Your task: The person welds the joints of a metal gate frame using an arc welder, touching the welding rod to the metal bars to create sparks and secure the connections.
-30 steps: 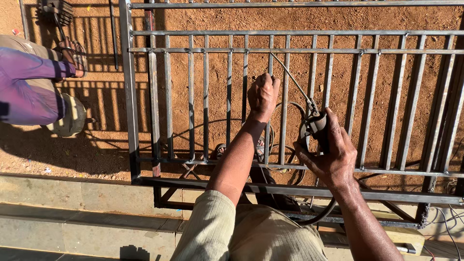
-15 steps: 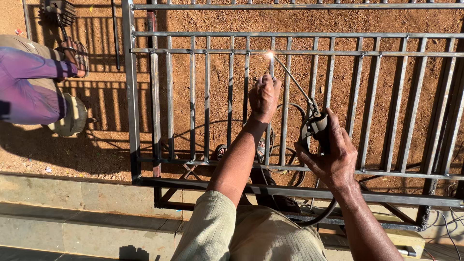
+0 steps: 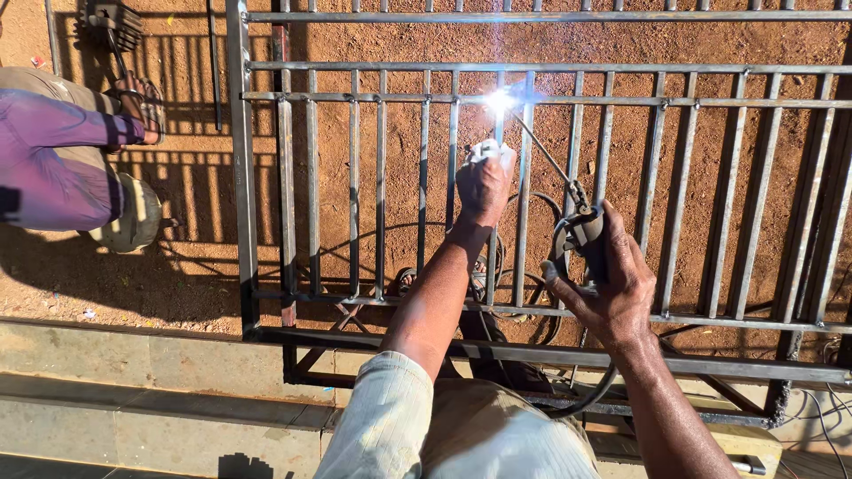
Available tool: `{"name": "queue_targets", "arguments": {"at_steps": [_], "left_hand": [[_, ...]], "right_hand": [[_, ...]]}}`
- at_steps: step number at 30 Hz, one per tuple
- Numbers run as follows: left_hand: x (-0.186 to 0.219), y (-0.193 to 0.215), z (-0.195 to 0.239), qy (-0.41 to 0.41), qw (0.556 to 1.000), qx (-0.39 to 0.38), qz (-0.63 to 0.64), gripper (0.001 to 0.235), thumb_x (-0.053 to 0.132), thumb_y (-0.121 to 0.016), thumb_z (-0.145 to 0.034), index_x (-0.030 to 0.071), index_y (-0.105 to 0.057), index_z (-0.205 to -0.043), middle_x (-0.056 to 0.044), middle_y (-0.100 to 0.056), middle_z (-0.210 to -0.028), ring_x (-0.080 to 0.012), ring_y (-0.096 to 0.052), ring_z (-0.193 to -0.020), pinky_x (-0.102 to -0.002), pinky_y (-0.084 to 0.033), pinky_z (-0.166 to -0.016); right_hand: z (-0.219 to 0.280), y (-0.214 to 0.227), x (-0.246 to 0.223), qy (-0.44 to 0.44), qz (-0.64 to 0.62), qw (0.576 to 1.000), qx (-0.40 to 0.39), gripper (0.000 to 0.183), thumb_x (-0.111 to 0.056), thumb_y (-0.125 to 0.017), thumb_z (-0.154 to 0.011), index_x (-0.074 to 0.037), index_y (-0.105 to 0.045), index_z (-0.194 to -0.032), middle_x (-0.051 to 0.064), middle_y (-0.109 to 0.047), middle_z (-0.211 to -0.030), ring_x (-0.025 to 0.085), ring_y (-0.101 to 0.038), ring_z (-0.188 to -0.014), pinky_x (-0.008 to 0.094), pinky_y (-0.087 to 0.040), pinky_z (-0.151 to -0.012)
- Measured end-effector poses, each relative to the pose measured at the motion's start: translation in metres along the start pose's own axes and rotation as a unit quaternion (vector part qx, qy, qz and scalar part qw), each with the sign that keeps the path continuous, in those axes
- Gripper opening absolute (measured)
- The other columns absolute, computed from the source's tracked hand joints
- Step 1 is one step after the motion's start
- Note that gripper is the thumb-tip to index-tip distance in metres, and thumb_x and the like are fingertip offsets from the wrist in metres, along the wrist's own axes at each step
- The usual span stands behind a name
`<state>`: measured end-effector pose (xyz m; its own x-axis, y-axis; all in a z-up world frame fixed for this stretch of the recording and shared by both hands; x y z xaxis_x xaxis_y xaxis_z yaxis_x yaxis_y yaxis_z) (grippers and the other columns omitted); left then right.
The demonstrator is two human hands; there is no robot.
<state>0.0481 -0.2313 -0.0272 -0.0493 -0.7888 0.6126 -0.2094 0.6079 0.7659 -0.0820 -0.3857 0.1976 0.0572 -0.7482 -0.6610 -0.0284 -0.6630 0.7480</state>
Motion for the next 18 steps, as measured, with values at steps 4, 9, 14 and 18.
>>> {"name": "queue_targets", "arguments": {"at_steps": [4,9,14,18], "left_hand": [[0.004,0.015,-0.005,0.003,1.000,0.023,0.014,0.015,0.013,-0.078,-0.090,0.005,-0.066,-0.083,-0.009,-0.069,-0.075,-0.0164,-0.067,-0.061,-0.029,-0.054,-0.045],[0.003,0.013,-0.001,0.006,0.998,0.054,-0.014,0.017,0.011,-0.079,-0.091,0.004,-0.064,-0.087,-0.011,-0.069,-0.080,-0.0168,-0.069,-0.066,-0.030,-0.059,-0.050],[0.004,0.008,0.012,0.008,1.000,0.006,0.011,0.020,0.008,-0.077,-0.090,0.000,-0.061,-0.098,-0.013,-0.067,-0.088,-0.0196,-0.068,-0.067,-0.029,-0.059,-0.047],[0.008,0.026,0.050,0.047,0.997,-0.062,-0.025,0.032,0.013,-0.080,-0.083,-0.005,-0.062,-0.102,-0.022,-0.066,-0.095,-0.0257,-0.067,-0.071,-0.034,-0.060,-0.048]], "right_hand": [[0.003,0.009,-0.003,0.027,-0.055,0.997,0.053,0.097,-0.025,-0.092,-0.079,-0.001,-0.040,-0.158,0.016,-0.067,-0.118,0.023,-0.069,-0.104,0.036,-0.061,-0.089],[0.011,0.021,0.004,-0.001,-0.060,0.997,0.056,0.094,-0.024,-0.090,-0.081,0.001,-0.042,-0.159,0.013,-0.068,-0.116,0.019,-0.069,-0.101,0.032,-0.062,-0.083],[0.024,0.046,0.015,-0.017,-0.064,0.994,0.089,0.097,-0.028,-0.091,-0.082,0.000,-0.042,-0.161,0.004,-0.065,-0.092,0.010,-0.062,-0.078,0.025,-0.055,-0.069],[0.042,0.063,0.023,-0.051,-0.110,0.986,0.117,0.097,-0.029,-0.090,-0.086,0.002,-0.040,-0.164,0.002,-0.065,-0.093,0.007,-0.059,-0.076,0.022,-0.054,-0.070]]}}
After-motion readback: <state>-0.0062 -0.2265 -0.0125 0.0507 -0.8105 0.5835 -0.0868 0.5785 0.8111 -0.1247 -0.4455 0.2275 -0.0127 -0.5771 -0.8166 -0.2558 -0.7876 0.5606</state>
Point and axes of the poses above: each hand's wrist, its own z-axis away from the middle knuckle, its own y-axis out of the back of the hand, x = y × z, the point moved 9 cm from there along -z, towards the middle knuckle
